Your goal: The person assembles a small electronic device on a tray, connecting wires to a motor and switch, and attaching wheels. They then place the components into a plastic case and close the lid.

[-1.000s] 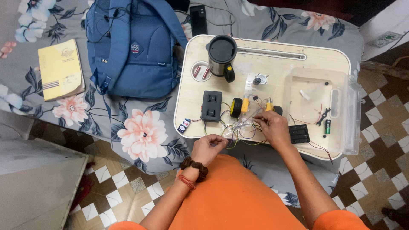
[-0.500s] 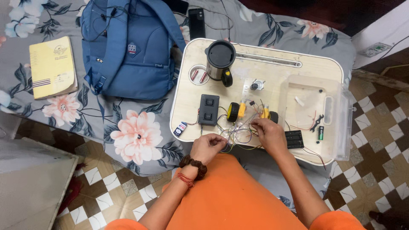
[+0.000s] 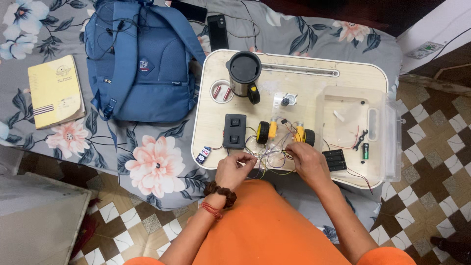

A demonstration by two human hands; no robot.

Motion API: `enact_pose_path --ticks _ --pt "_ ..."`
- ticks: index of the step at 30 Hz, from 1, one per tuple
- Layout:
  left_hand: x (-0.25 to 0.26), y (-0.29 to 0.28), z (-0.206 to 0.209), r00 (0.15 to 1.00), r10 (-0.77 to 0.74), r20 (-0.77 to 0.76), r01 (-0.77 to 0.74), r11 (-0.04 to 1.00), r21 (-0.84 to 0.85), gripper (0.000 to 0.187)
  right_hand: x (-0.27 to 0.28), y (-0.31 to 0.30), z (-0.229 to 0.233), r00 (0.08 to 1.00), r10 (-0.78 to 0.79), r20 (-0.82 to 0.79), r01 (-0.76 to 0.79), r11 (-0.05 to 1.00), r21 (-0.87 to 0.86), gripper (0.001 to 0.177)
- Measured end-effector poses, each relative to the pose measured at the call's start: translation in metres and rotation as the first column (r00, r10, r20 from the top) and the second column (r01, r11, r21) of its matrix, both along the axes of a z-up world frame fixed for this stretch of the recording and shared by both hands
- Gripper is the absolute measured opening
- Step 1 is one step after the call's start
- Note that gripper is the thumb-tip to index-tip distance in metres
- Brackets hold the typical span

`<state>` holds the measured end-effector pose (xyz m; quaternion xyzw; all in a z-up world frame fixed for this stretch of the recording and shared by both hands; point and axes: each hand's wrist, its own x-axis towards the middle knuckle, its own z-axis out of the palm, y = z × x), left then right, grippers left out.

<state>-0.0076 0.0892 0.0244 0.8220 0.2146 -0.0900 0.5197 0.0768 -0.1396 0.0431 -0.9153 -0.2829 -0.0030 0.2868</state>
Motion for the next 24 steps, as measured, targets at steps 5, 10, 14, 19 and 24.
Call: enact_pose_path --ticks 5,10,14,19,24 --pt "0.001 0.000 0.002 1.000 -0.008 0.006 0.008 1.000 0.005 0.027 -0.004 -0.002 0.000 0.999 -0.038 0.010 0.038 0.999 0.003 0.013" --pt "0.026 -0.001 0.011 0.959 -0.110 0.262 0.047 0.971 0.236 0.019 -0.007 -0.004 -0.008 0.991 -0.131 0.031 0.129 0.991 0.044 0.013" --pt "0.089 -0.010 0.015 0.890 -0.287 0.353 0.157 0.922 0.354 0.017 -0.006 -0.002 -0.014 0.981 -0.192 0.033 0.188 0.978 0.091 0.010" --pt "0.147 -0.029 -0.005 0.816 -0.537 0.215 0.372 0.772 0.516 0.019 -0.009 -0.002 -0.005 0.956 -0.294 -0.014 0.292 0.942 0.166 0.014" --pt "0.172 -0.037 -0.033 0.703 -0.701 0.120 0.488 0.599 0.635 0.025 -0.011 -0.004 0.001 0.927 -0.371 -0.048 0.372 0.899 0.231 0.014"
